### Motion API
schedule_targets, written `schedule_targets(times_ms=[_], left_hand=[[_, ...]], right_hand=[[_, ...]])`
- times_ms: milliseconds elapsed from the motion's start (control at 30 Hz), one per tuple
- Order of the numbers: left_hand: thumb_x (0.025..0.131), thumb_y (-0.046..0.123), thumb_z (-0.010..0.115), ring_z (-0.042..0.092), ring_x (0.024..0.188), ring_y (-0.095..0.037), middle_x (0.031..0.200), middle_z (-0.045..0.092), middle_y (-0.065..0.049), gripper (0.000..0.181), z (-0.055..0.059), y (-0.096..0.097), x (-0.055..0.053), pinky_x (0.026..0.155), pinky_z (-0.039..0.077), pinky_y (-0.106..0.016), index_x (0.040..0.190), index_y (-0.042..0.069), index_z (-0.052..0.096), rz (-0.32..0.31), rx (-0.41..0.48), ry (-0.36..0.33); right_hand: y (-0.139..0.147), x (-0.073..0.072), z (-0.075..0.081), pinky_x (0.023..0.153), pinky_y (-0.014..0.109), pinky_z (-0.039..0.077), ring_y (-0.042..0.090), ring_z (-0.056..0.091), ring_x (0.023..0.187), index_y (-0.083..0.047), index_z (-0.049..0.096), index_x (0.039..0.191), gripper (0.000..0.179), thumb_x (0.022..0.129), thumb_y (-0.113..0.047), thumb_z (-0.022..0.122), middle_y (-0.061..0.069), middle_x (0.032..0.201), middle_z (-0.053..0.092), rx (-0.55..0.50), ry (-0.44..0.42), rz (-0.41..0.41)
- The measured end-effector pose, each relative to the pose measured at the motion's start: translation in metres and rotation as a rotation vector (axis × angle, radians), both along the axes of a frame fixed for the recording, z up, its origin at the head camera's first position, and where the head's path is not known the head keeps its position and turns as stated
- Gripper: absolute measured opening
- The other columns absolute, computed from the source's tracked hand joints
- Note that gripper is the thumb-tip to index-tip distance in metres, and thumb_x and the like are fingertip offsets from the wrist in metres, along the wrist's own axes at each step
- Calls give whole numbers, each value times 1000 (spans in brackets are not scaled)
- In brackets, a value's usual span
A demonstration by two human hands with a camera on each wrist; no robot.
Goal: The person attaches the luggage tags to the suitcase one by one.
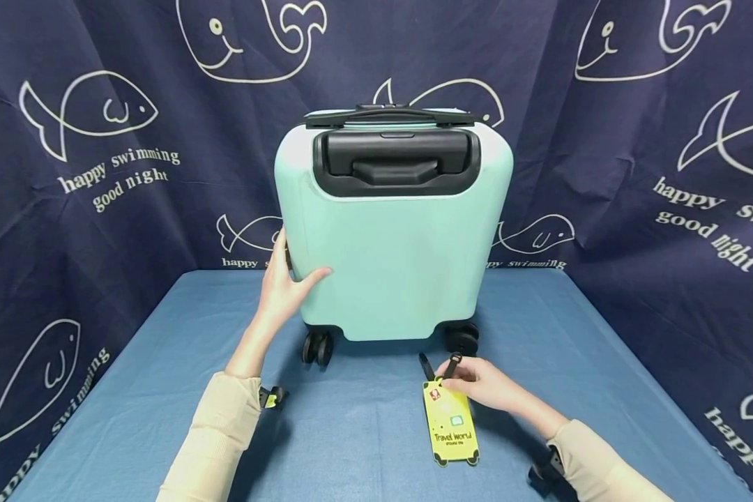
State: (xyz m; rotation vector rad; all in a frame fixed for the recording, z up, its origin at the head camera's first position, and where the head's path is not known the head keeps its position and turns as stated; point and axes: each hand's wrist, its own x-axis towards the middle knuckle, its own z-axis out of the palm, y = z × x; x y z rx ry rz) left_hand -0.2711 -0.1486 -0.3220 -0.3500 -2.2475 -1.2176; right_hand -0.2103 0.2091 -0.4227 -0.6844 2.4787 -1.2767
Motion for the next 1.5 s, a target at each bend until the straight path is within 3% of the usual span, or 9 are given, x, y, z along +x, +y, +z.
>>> schedule_targets(times_ms=[200,400,667,1067,1267,1500], left_hand=[[77,40,75,17,144,-25,154,25,-4,99,0,-1,0,110,25,-51,151,30,9,4,-9,-8],[77,41,75,16,144,-25,154,24,-3,99,0,-1,0,110,25,-52,151,30,9,4,-8,-12],[78,41,74,24,141,-25,154,24,-1,98,0,-1,-1,107,28,-52,150,31,9,-5,2,-8],[78,44,73,21,142,-24,155,22,0,99,0,0,-1,108,29,-51,150,33,7,-7,8,-30],[78,45,73,23,142,-25,155,21,0,99,0,0,0,108,29,-51,150,35,7,-8,12,-39],[78,45,72,24,141,-24,155,21,0,97,-1,0,0,107,29,-52,150,36,7,-3,21,-41]], right_hand=[[0,0,5,70,22,48,11,62,83,0,63,110,29,92,-23,59,10,96,69,-2,-54,-13],[0,1,11,63,21,43,9,55,72,-5,66,94,26,91,-29,60,2,83,67,71,-25,-54],[6,3,27,58,22,41,7,50,67,-9,65,87,22,91,-30,60,0,78,62,97,58,-70],[11,8,51,59,21,41,4,50,67,-10,66,89,14,93,-22,59,1,81,61,2,151,-98],[13,9,61,49,23,32,3,38,56,-9,57,78,19,94,-18,56,-5,64,42,-35,195,-114],[15,8,74,58,23,40,6,50,66,-6,63,86,16,95,-15,54,0,73,56,-78,233,-134]])
